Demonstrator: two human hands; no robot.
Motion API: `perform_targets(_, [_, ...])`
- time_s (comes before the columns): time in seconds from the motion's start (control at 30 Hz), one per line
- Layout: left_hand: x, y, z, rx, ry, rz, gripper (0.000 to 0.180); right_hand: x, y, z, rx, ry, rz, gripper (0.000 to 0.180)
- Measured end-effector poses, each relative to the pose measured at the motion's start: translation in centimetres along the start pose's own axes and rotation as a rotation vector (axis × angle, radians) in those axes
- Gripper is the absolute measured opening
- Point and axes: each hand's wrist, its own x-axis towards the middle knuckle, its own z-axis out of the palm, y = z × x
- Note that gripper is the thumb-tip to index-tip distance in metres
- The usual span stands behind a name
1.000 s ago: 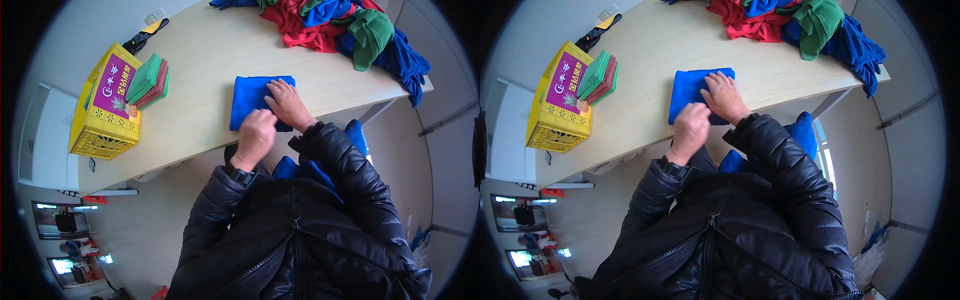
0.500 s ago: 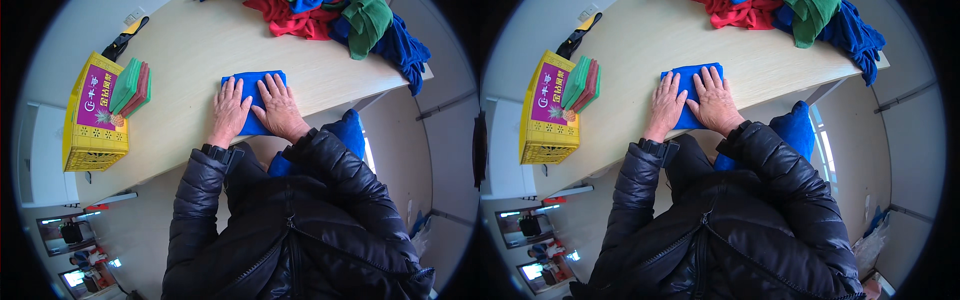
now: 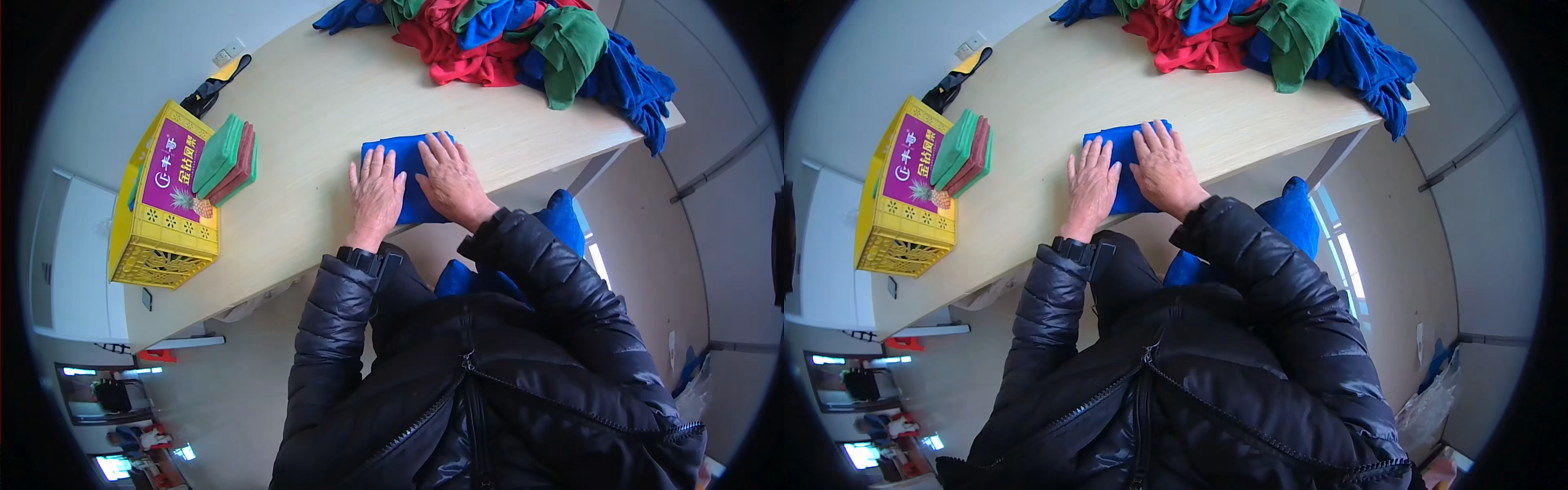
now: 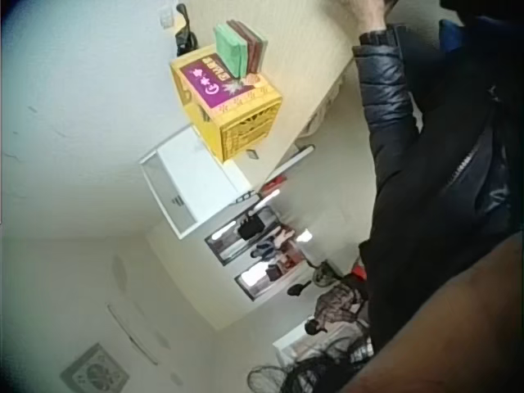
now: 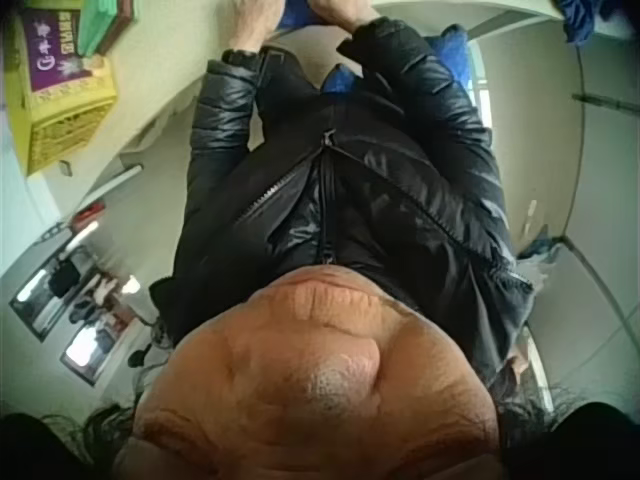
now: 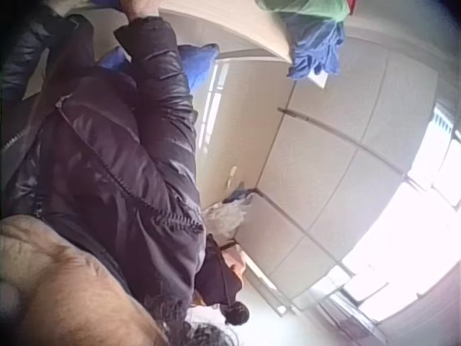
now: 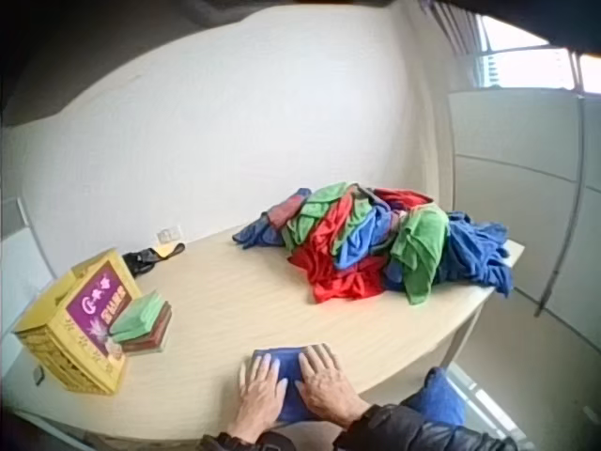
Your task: Fold various colored cloths into squares on a table.
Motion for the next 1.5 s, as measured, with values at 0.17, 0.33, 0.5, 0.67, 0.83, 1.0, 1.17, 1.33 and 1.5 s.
perform_targets(0.17, [1.6, 0.0, 1.0, -0.075, -0.021, 0.08, 0.054, 1.6, -0.1, 1.9, 0.019, 0.015, 0.002, 0.058])
perform_targets(0.33, [1.8, -0.6, 2.1, -0.124, 0.003, 0.072, 0.054, 0.9, 0.5, 3.4, 0.015, -0.003, 0.03, 0.057])
perform_targets(0.5, [2.1, -0.2, 2.6, -0.12, -0.014, 0.055, 0.054, 1.4, 1.4, 3.1, 0.024, 0.01, 0.029, 0.057])
perform_targets(0.67, [1.9, -0.2, 2.6, -0.123, -0.004, 0.027, 0.055, 0.7, 1.7, 1.9, -0.038, -0.014, 0.011, 0.059])
perform_targets(0.83, [0.5, -1.4, 2.9, -0.087, 0.001, -0.033, 0.055, -1.3, -2.2, 1.3, 0.049, -0.094, -0.013, 0.06])
perform_targets(1.0, [0.0, -1.1, 2.6, -0.064, 0.018, -0.093, 0.055, -1.8, -1.0, 2.1, -0.022, -0.063, -0.099, 0.06])
perform_targets(1.17, [-0.6, -1.0, 2.2, -0.059, 0.005, -0.106, 0.056, -2.3, -0.8, 1.7, -0.027, -0.102, -0.101, 0.061])
perform_targets(1.33, [-0.5, -1.0, 2.0, -0.056, 0.012, -0.112, 0.056, -2.5, -1.3, 1.0, -0.003, -0.138, -0.046, 0.061])
perform_targets(1.5, [-0.8, -0.9, 1.7, -0.048, 0.05, -0.121, 0.056, -2.9, -0.8, 1.2, -0.032, -0.111, -0.034, 0.061])
